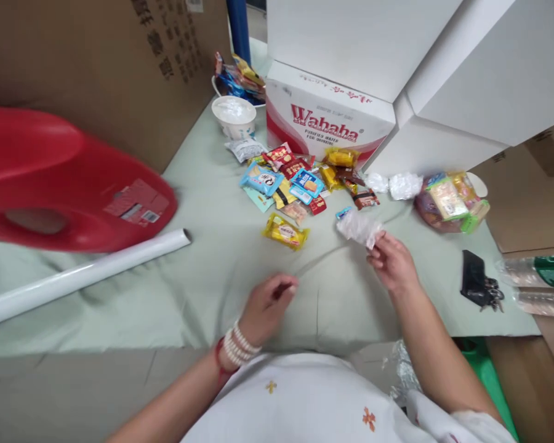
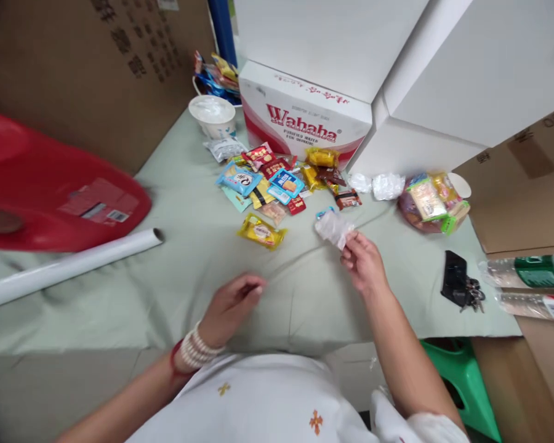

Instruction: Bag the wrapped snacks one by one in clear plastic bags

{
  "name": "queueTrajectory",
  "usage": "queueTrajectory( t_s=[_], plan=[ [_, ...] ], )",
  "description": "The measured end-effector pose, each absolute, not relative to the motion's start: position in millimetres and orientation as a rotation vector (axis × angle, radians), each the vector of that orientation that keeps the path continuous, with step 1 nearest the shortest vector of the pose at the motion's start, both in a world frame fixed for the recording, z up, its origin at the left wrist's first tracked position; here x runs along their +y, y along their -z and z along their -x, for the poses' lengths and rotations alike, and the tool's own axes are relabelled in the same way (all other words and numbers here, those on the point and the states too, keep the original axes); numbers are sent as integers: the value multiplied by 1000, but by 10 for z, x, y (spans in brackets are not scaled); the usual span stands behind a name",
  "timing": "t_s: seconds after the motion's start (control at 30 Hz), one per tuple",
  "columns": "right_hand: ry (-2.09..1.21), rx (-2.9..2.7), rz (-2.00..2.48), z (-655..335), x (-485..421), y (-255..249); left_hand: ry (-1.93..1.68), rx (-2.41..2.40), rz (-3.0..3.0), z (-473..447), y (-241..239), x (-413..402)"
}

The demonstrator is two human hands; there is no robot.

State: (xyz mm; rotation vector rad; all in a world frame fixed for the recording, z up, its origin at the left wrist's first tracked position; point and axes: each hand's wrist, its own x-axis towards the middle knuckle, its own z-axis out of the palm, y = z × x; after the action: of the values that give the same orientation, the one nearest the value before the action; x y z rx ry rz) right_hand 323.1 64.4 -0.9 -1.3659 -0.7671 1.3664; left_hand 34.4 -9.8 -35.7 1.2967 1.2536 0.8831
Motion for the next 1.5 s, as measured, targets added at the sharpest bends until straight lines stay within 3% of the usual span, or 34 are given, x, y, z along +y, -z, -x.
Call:
queueTrajectory(
  t_s=[0.13,0.33,0.63,0.9,1.07,1.2,1.5],
  plan=[
    [-1454,-902,1373,-2790,-43,176,-776,985,-976,-771,349,137],
    [-1293,-1392,1429,-2672,-451,290,-865,950,-943,-962,480,172],
    [-1298,-1259,1512,-2885,-516,335,-928,967,-825,-743,508,70],
    [-1300,-1148,1462,-2801,-210,288,-954,941,-1280,-711,409,-44],
    [-1264,-752,1455,-2735,-62,345,-1125,1135,-750,-627,512,-4],
    [-1284,-760,1462,-2694,-119,416,-1041,1139,-479,-542,505,46],
    [-1157,-1001,1602,-2619,-203,344,-1013,1478,-1326,-715,357,-35]
  ],
)
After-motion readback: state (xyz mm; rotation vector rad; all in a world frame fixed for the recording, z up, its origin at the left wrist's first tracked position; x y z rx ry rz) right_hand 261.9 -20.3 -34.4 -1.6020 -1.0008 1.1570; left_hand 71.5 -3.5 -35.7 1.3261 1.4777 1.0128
